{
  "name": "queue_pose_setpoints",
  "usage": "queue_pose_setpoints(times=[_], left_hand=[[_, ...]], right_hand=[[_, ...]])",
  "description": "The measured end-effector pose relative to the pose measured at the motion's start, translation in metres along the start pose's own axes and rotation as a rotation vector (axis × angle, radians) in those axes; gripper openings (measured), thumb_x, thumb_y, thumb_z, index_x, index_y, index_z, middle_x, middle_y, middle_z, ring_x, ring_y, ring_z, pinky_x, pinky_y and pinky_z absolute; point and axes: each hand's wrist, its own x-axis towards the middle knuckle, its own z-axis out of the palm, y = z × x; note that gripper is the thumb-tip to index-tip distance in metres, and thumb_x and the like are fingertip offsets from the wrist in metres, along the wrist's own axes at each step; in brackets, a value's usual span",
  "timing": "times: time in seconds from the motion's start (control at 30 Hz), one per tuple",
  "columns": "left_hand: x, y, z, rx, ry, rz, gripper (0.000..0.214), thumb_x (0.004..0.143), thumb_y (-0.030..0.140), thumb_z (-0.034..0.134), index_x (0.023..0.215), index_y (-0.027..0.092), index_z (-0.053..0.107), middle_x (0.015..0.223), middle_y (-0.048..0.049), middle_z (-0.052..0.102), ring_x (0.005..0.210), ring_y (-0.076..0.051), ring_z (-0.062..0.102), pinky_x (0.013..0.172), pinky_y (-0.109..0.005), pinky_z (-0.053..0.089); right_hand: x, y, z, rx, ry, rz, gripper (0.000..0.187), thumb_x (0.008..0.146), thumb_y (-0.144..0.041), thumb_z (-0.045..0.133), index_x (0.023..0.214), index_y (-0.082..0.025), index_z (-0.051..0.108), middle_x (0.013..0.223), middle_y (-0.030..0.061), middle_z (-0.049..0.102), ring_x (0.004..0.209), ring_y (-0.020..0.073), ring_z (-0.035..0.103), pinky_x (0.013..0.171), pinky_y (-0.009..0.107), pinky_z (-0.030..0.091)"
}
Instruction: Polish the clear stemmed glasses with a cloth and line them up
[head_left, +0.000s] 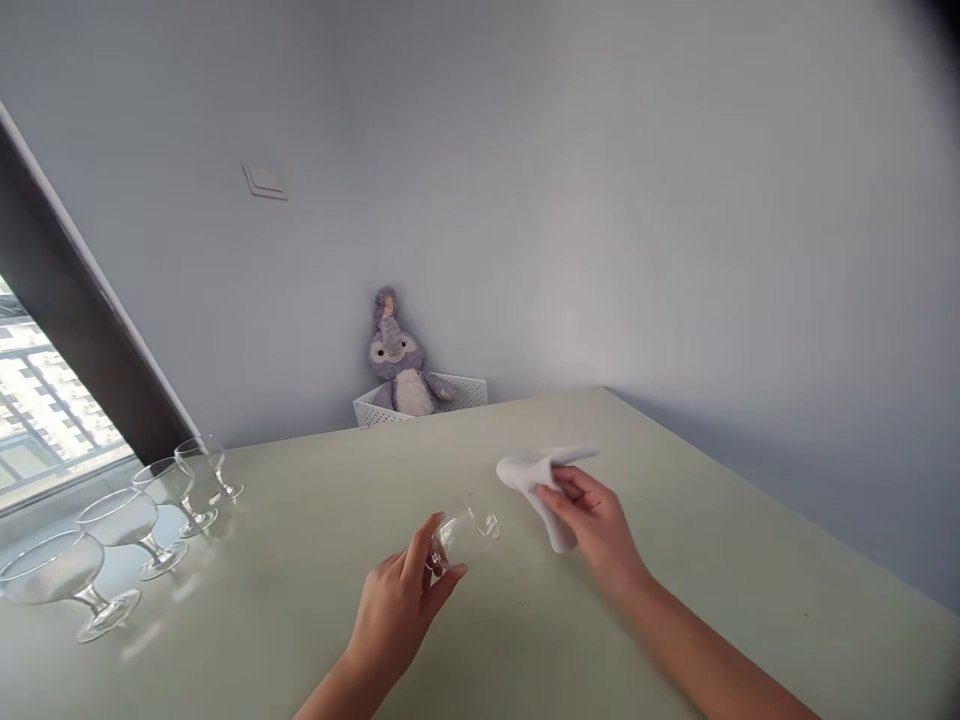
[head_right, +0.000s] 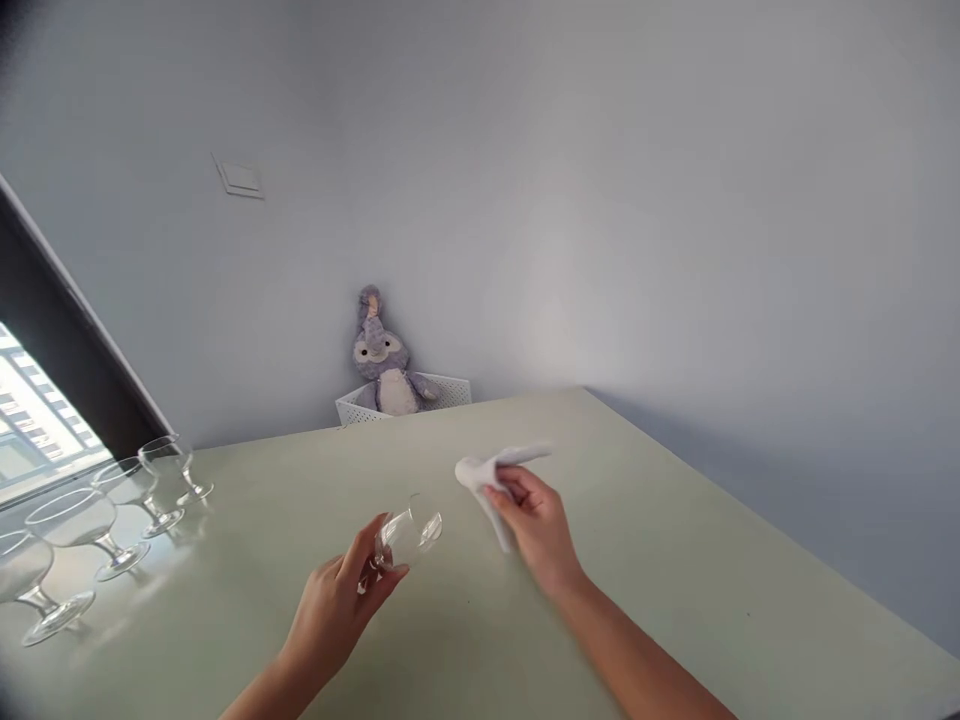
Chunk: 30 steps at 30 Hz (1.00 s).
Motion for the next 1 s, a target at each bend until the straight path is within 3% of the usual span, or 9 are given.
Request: queue_pose_setpoints(times=[0.13, 0.27, 0.47, 0.57, 0.63, 0.73, 0.8, 0.9, 1.0], left_hand=[[0.002, -0.007, 0.003, 0.136, 0.084, 0.139, 0.044, 0.09, 0.043, 0.046, 0.128, 0.024, 0.037, 0.068, 0.0023, 0.065, 0.052, -0.013, 0.06, 0.048, -0.023, 0.04], [0.005, -0.014, 0.002, 0.3, 0.076, 0.301, 0.043, 0.092, 0.037, 0.044, 0.132, 0.02, 0.042, 0.069, -0.0012, 0.067, 0.056, -0.013, 0.061, 0.052, -0.023, 0.041], [0.005, -0.011, 0.003, 0.391, -0.006, 0.396, 0.038, 0.096, 0.025, 0.034, 0.13, 0.022, 0.049, 0.063, -0.0012, 0.062, 0.053, -0.013, 0.055, 0.05, -0.025, 0.037], [0.006, -0.008, 0.001, 0.35, -0.04, 0.378, 0.037, 0.096, 0.027, 0.033, 0.127, 0.024, 0.053, 0.065, -0.0024, 0.061, 0.055, -0.013, 0.055, 0.053, -0.025, 0.038], [0.008, -0.008, -0.005, 0.301, -0.086, 0.339, 0.039, 0.095, 0.033, 0.035, 0.129, 0.023, 0.052, 0.065, -0.0029, 0.061, 0.057, -0.014, 0.055, 0.055, -0.025, 0.039], [0.01, -0.008, -0.023, 0.162, -0.26, 0.248, 0.046, 0.09, 0.041, 0.044, 0.134, 0.026, 0.046, 0.067, -0.001, 0.062, 0.059, -0.015, 0.055, 0.058, -0.025, 0.039], [0.011, -0.004, -0.038, 0.001, -0.425, 0.16, 0.047, 0.086, 0.044, 0.05, 0.132, 0.031, 0.048, 0.069, 0.0014, 0.062, 0.061, -0.015, 0.054, 0.06, -0.025, 0.039], [0.01, 0.004, -0.056, -0.257, -0.624, 0.024, 0.034, 0.082, 0.043, 0.054, 0.114, 0.032, 0.061, 0.062, 0.0035, 0.053, 0.057, -0.013, 0.046, 0.056, -0.023, 0.035], [0.011, 0.008, -0.061, -0.46, -0.812, -0.091, 0.024, 0.08, 0.041, 0.056, 0.095, 0.025, 0.065, 0.057, 0.0047, 0.041, 0.052, -0.01, 0.034, 0.049, -0.022, 0.029]], right_hand=[[-0.02, 0.004, 0.015, -0.174, -0.306, -0.066, 0.024, 0.084, -0.04, 0.059, 0.095, -0.02, 0.068, 0.091, 0.0046, 0.067, 0.088, 0.0215, 0.06, 0.075, 0.03, 0.045], [-0.024, 0.005, 0.016, -0.273, -0.481, -0.057, 0.023, 0.089, -0.033, 0.052, 0.1, -0.024, 0.07, 0.092, 0.003, 0.066, 0.091, 0.0203, 0.058, 0.075, 0.028, 0.044], [-0.017, 0.015, 0.009, 0.087, -0.766, 0.289, 0.029, 0.083, -0.025, 0.057, 0.109, -0.018, 0.067, 0.091, 0.0046, 0.065, 0.082, 0.0164, 0.059, 0.071, 0.026, 0.044], [-0.017, 0.015, 0.007, 0.244, -0.807, 0.427, 0.035, 0.078, -0.021, 0.06, 0.111, -0.016, 0.066, 0.097, 0.0065, 0.065, 0.084, 0.0144, 0.058, 0.073, 0.023, 0.044], [-0.019, 0.013, 0.009, 0.308, -0.823, 0.439, 0.04, 0.076, -0.021, 0.06, 0.116, -0.017, 0.063, 0.1, 0.0062, 0.064, 0.084, 0.013, 0.058, 0.075, 0.022, 0.043], [-0.024, 0.011, 0.014, 0.224, -0.934, 0.338, 0.049, 0.074, -0.02, 0.06, 0.123, -0.022, 0.059, 0.107, 0.0039, 0.062, 0.092, 0.0149, 0.057, 0.08, 0.024, 0.042], [-0.029, 0.012, 0.017, -0.019, -1.031, 0.198, 0.051, 0.073, -0.021, 0.062, 0.124, -0.025, 0.058, 0.11, 0.0022, 0.062, 0.097, 0.0187, 0.056, 0.082, 0.028, 0.042], [-0.037, 0.012, 0.02, -0.394, -1.062, -0.13, 0.051, 0.073, -0.023, 0.065, 0.123, -0.029, 0.06, 0.121, 0.001, 0.059, 0.108, 0.025, 0.052, 0.089, 0.033, 0.04], [-0.042, 0.009, 0.021, -0.491, -1.014, -0.454, 0.047, 0.073, -0.014, 0.061, 0.118, -0.029, 0.063, 0.13, -0.0008, 0.054, 0.12, 0.0258, 0.045, 0.1, 0.034, 0.033]])
